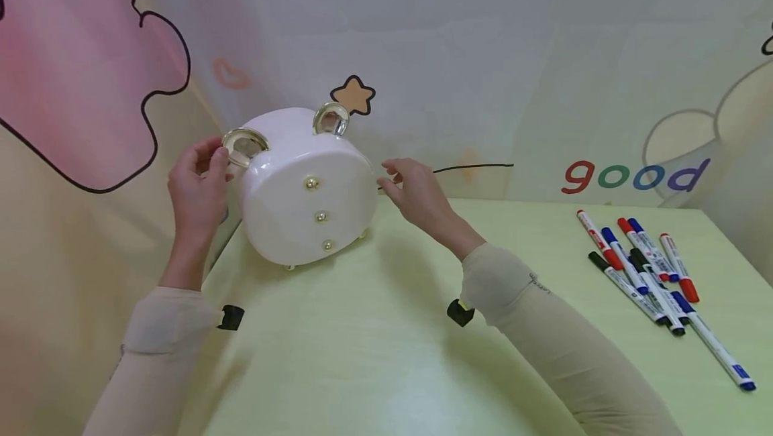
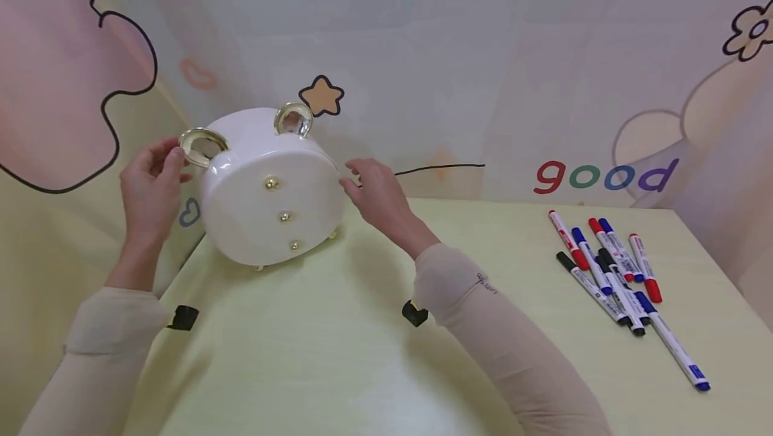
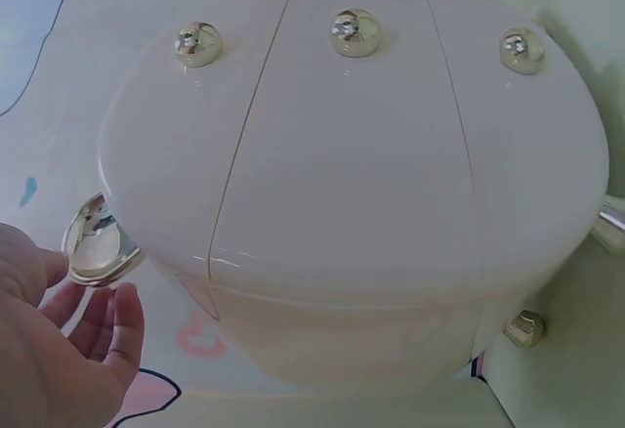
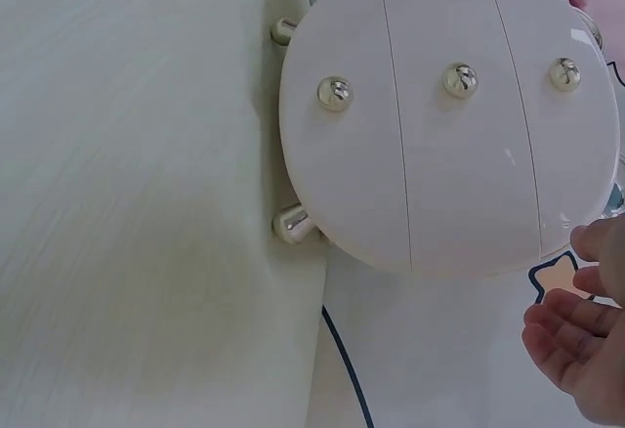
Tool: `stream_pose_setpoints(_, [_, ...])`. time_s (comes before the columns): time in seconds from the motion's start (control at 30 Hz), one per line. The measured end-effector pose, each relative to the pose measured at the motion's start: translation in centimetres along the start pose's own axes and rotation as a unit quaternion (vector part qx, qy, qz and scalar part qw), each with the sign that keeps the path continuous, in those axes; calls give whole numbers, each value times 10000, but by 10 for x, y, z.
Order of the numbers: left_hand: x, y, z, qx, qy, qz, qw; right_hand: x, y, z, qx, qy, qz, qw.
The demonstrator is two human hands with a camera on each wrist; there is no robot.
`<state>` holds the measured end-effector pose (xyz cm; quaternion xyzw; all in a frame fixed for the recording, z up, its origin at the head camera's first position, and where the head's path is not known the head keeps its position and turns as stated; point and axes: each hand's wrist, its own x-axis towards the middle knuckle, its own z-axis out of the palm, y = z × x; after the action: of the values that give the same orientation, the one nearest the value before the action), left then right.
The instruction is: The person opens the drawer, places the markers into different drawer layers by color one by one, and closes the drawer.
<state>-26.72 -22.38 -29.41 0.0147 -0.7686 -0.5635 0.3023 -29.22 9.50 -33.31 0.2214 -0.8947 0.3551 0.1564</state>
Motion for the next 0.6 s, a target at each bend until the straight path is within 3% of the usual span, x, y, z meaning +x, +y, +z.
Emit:
stream_pose_setpoints(0.2, [5,0,2,-303,-45,89,9995,12,-3,8,309,-46,224,9993])
stream_pose_setpoints(0.6, [8,-1,0,-243,-151,6,9996,23,-4,20,630,117,184,9978])
